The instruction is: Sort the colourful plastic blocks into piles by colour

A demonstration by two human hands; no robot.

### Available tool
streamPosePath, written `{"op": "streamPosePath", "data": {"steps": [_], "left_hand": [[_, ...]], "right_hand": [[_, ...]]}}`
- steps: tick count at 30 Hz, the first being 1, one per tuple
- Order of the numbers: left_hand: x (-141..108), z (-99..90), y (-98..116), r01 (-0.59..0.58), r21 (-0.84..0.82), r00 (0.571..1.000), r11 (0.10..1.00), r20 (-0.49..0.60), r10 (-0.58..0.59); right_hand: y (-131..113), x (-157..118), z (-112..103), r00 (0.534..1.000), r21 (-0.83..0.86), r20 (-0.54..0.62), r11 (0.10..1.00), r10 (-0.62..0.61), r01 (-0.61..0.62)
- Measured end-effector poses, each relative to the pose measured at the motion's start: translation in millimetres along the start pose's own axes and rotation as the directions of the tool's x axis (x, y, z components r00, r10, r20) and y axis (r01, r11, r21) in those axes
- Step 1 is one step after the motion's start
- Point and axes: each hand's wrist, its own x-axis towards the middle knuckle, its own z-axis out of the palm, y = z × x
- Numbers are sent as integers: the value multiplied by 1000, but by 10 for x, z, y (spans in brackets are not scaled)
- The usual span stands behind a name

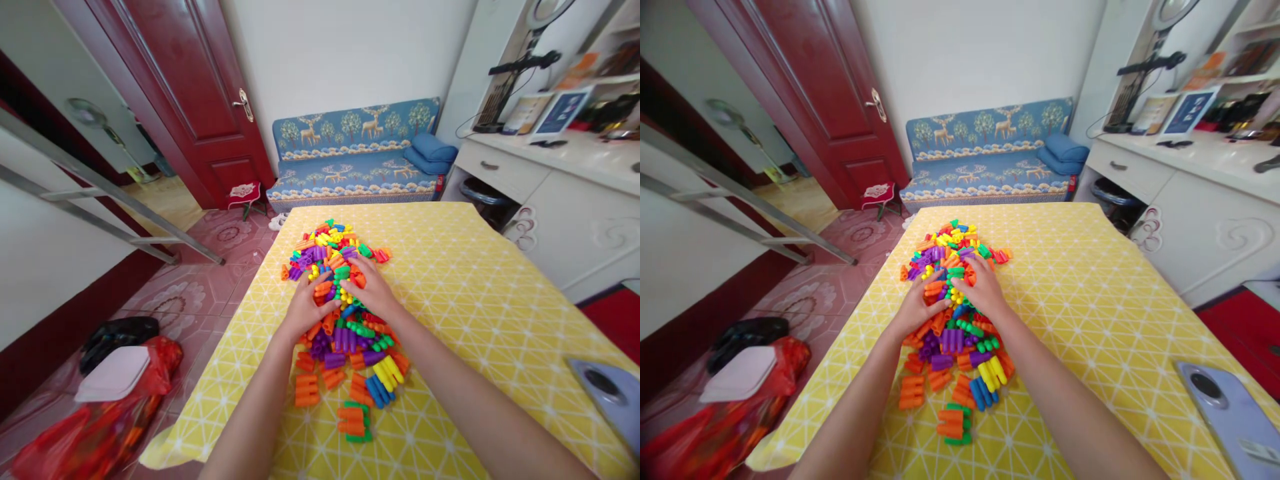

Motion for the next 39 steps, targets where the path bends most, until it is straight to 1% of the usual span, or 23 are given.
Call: {"op": "streamPosePath", "data": {"steps": [2,4,6,8,9,10,12,14,15,18,20,22,24,27,29,31,33,35,37,38,39], "left_hand": [[-57,-37,75,-27,111,999,994,31,23],[-200,-100,132,-71,209,997,975,51,61],[-437,-159,173,-134,267,991,954,59,123],[-732,-180,189,-172,317,985,933,55,163],[-880,-171,185,-187,331,982,925,61,176],[-1014,-150,173,-210,339,978,917,90,191],[-1207,-86,130,-245,365,967,898,156,201],[-1273,-17,71,-245,400,968,883,161,195],[-1260,11,41,-232,416,971,880,150,185],[-1102,59,-36,-180,443,983,878,100,151],[-956,65,-73,-152,445,988,883,63,138],[-807,59,-107,-136,429,990,893,25,139],[-661,44,-147,-123,396,990,910,-17,141],[-471,13,-217,-73,334,988,940,-102,113],[-385,-14,-252,-47,292,982,955,-163,98],[-339,-50,-275,-30,255,966,966,-239,93],[-310,-99,-306,-10,225,936,974,-341,89],[-255,-163,-377,31,176,894,984,-445,51],[-127,-235,-504,112,87,866,990,-497,-54],[-31,-272,-584,172,37,858,984,-496,-131],[85,-307,-671,240,-12,861,971,-458,-219]], "right_hand": [[-142,-157,-65,997,22,61,998,-52,51],[-211,-422,-185,987,1,112,993,-114,114],[-175,-780,-326,976,-96,130,977,-176,189],[-33,-1174,-439,974,-249,109,943,-200,222],[64,-1358,-471,979,-315,91,928,-180,200],[165,-1520,-481,986,-366,68,916,-151,166],[335,-1750,-438,995,-421,53,901,-88,102],[400,-1837,-323,997,-421,57,905,-48,68],[384,-1831,-249,998,-402,59,914,-38,58],[195,-1691,-9,998,-285,63,957,-31,48],[37,-1552,133,994,-199,81,976,-70,85],[-78,-1402,253,985,-147,104,978,-135,150],[-134,-1247,347,974,-146,120,966,-194,211],[-158,-1014,413,964,-205,135,946,-228,252],[-168,-861,379,958,-211,153,939,-241,270],[-164,-697,269,955,-178,123,941,-269,288],[-101,-497,99,958,-162,5,945,-287,284],[58,-246,-94,953,-181,-146,955,-264,237],[311,46,-271,950,-191,-249,971,-186,140],[459,195,-343,954,-187,-272,979,-128,78],[609,339,-402,957,-181,-286,983,-50,-3]]}}
